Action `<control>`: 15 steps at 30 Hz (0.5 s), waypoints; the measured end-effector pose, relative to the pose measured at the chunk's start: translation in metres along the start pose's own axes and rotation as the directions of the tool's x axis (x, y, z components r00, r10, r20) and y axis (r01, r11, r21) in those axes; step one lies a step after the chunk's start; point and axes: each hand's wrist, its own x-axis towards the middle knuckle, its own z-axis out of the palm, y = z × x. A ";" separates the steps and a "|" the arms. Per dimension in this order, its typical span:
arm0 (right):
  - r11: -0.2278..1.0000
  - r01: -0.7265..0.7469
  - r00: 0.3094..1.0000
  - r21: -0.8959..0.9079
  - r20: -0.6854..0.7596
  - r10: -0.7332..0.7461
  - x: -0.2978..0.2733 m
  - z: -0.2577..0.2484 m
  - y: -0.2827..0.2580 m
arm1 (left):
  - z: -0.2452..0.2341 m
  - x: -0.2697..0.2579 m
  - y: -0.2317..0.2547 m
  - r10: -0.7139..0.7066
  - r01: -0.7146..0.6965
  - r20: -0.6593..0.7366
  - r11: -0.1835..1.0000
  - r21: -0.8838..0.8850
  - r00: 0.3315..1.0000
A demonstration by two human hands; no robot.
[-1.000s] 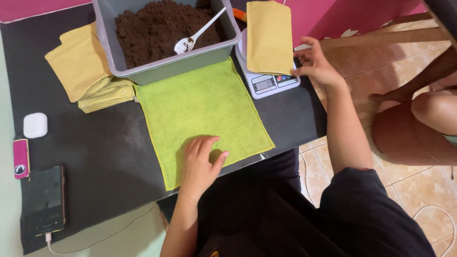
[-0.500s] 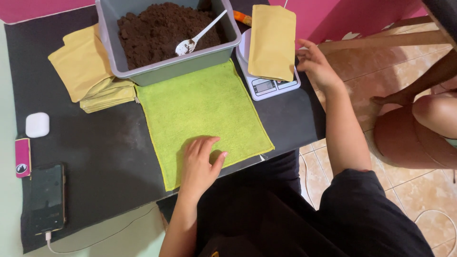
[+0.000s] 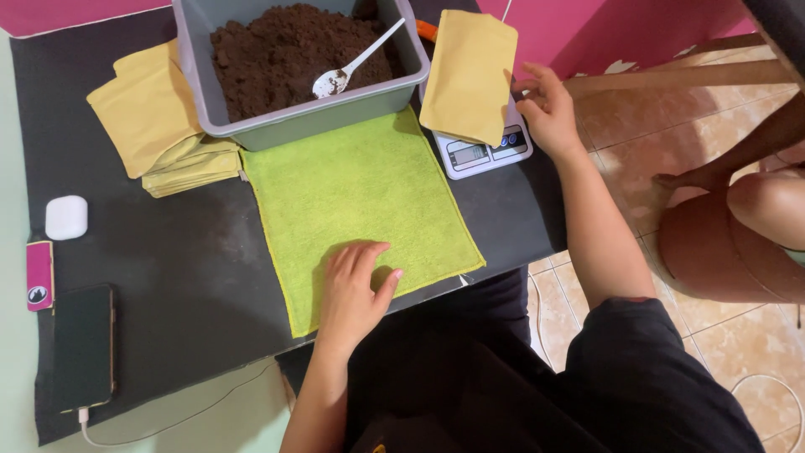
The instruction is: Preparing and filling coffee bags with ground coffee using a spoon and a scale.
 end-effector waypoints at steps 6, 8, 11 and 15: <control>0.955 -0.247 0.947 0.166 0.251 0.201 -0.012 -0.021 -0.013 | 0.000 0.000 0.000 0.001 -0.001 0.000 1.000 -0.017 1.000; 0.951 -0.258 0.939 0.167 0.274 0.207 -0.012 -0.021 -0.014 | 0.001 0.000 0.000 0.005 -0.005 -0.004 1.000 -0.009 1.000; 0.946 -0.305 0.914 0.109 0.314 0.258 -0.013 -0.022 -0.026 | 0.000 0.000 0.000 0.008 -0.008 -0.008 1.000 -0.004 1.000; 0.937 -0.328 0.897 0.121 0.349 0.270 -0.013 -0.021 -0.029 | 0.001 -0.001 0.000 -0.013 0.013 0.004 1.000 -0.009 1.000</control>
